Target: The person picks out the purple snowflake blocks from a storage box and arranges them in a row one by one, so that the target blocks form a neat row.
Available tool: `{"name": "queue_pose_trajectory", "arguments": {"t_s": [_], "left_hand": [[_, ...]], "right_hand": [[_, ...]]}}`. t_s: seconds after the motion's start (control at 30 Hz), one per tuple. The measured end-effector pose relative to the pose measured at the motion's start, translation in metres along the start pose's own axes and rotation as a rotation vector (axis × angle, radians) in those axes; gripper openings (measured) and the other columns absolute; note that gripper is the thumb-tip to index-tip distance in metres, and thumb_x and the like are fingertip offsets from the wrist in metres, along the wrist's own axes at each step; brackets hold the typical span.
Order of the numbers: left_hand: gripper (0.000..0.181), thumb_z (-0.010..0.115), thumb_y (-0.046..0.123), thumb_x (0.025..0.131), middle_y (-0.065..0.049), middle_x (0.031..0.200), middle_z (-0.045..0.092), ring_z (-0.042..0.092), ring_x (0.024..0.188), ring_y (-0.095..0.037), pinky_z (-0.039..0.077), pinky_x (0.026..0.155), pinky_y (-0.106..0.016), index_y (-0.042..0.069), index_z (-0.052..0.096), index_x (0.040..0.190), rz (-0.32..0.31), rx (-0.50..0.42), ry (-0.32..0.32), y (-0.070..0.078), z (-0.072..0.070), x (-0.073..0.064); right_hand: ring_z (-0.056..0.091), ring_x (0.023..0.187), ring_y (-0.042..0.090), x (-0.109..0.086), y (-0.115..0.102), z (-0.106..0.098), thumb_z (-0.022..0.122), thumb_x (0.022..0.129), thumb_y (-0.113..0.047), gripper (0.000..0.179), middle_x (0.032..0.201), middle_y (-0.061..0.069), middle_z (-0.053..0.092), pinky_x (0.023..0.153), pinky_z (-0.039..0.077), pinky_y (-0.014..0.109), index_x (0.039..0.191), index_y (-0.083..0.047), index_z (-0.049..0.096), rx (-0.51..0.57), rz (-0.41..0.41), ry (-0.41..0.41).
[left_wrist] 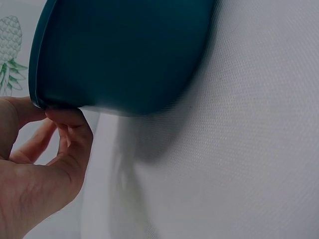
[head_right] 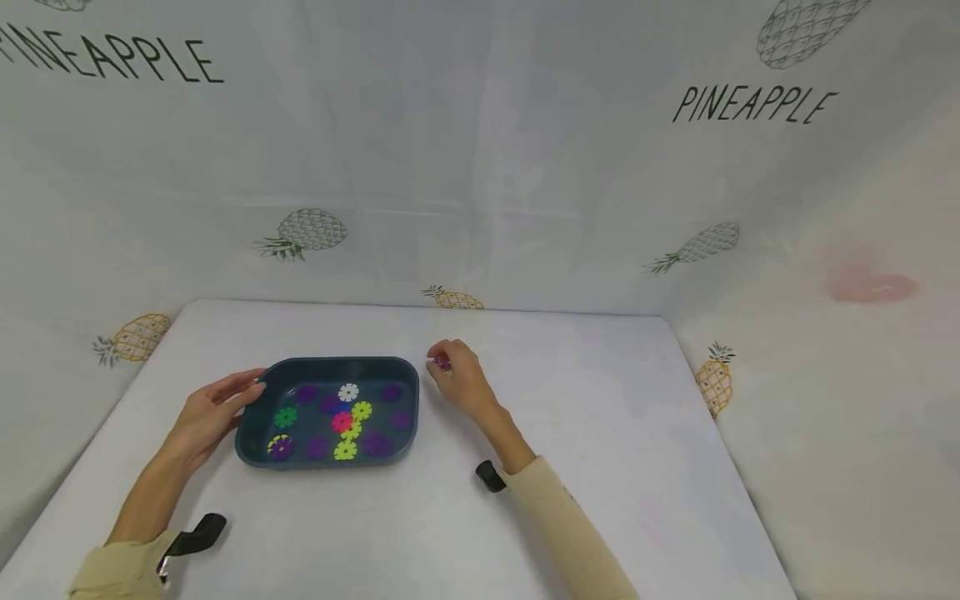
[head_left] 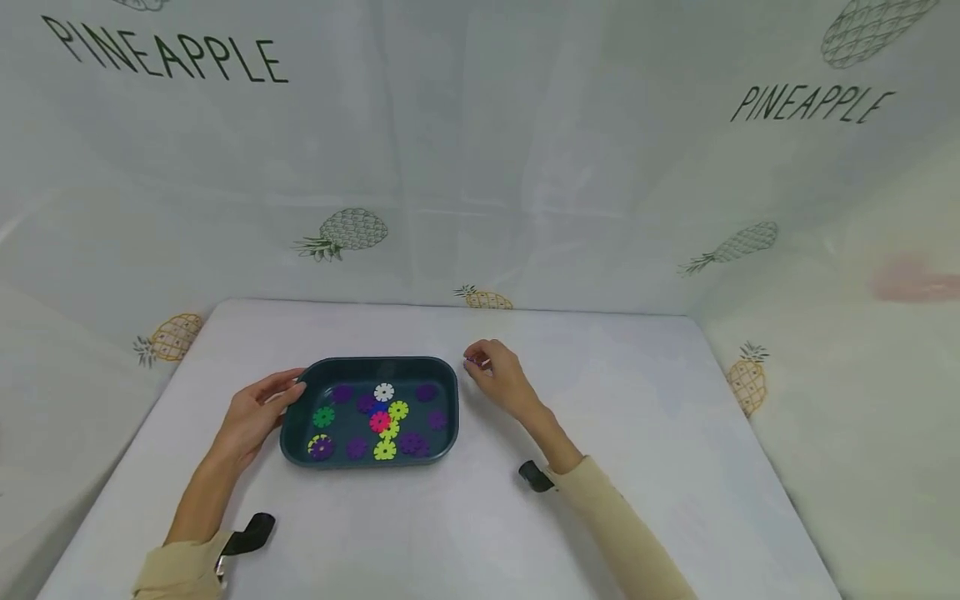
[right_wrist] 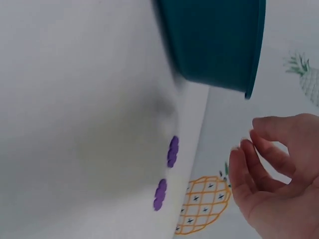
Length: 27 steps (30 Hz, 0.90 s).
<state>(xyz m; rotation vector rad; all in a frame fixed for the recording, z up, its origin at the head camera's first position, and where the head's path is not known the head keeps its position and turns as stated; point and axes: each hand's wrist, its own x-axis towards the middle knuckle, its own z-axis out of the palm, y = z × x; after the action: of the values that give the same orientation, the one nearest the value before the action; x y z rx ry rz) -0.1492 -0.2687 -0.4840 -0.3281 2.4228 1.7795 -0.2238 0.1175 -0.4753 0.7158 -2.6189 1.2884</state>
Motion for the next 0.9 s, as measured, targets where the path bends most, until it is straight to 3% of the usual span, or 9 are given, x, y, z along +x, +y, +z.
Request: {"name": "queue_pose_trajectory", "arguments": {"t_s": [0.3, 0.5, 0.7, 0.9], "left_hand": [[0.067, 0.062, 0.046, 0.102, -0.01, 0.14, 0.047, 0.055, 0.101, 0.0, 0.051, 0.08, -0.015, 0.006, 0.047, 0.153, -0.023, 0.004, 0.004, -0.01, -0.01, -0.006], [0.064, 0.063, 0.044, 0.102, 0.004, 0.124, 0.053, 0.057, 0.098, 0.001, 0.052, 0.08, -0.016, 0.005, 0.048, 0.151, -0.004, -0.008, 0.005, -0.016, -0.013, -0.007], [0.064, 0.063, 0.045, 0.102, 0.005, 0.12, 0.053, 0.056, 0.098, -0.002, 0.052, 0.08, -0.016, 0.005, 0.05, 0.15, 0.014, 0.016, 0.009, -0.011, -0.008, -0.006], [0.064, 0.064, 0.044, 0.101, 0.003, 0.119, 0.055, 0.057, 0.097, -0.004, 0.053, 0.079, -0.019, 0.004, 0.05, 0.149, 0.046, 0.016, -0.004, -0.002, -0.003, 0.0]], "right_hand": [[0.064, 0.096, 0.019, 0.003, -0.035, 0.02, 0.07, 0.099, -0.007, 0.018, 0.108, 0.01, 0.065, 0.086, 0.055, 0.027, 0.114, 0.0, 0.066, -0.005, -0.167, -0.259], [0.064, 0.096, 0.015, 0.0, -0.05, 0.03, 0.07, 0.098, -0.005, 0.02, 0.11, 0.01, 0.066, 0.087, 0.053, 0.019, 0.117, 0.0, 0.067, -0.022, -0.202, -0.459], [0.06, 0.102, 0.012, -0.008, -0.055, 0.037, 0.069, 0.1, -0.01, 0.024, 0.115, 0.009, 0.065, 0.091, 0.047, 0.013, 0.123, -0.002, 0.067, -0.123, -0.224, -0.609], [0.061, 0.11, 0.012, -0.013, -0.061, 0.039, 0.071, 0.099, -0.016, 0.028, 0.12, 0.005, 0.068, 0.098, 0.044, 0.015, 0.125, -0.006, 0.069, -0.281, -0.263, -0.675]]}}
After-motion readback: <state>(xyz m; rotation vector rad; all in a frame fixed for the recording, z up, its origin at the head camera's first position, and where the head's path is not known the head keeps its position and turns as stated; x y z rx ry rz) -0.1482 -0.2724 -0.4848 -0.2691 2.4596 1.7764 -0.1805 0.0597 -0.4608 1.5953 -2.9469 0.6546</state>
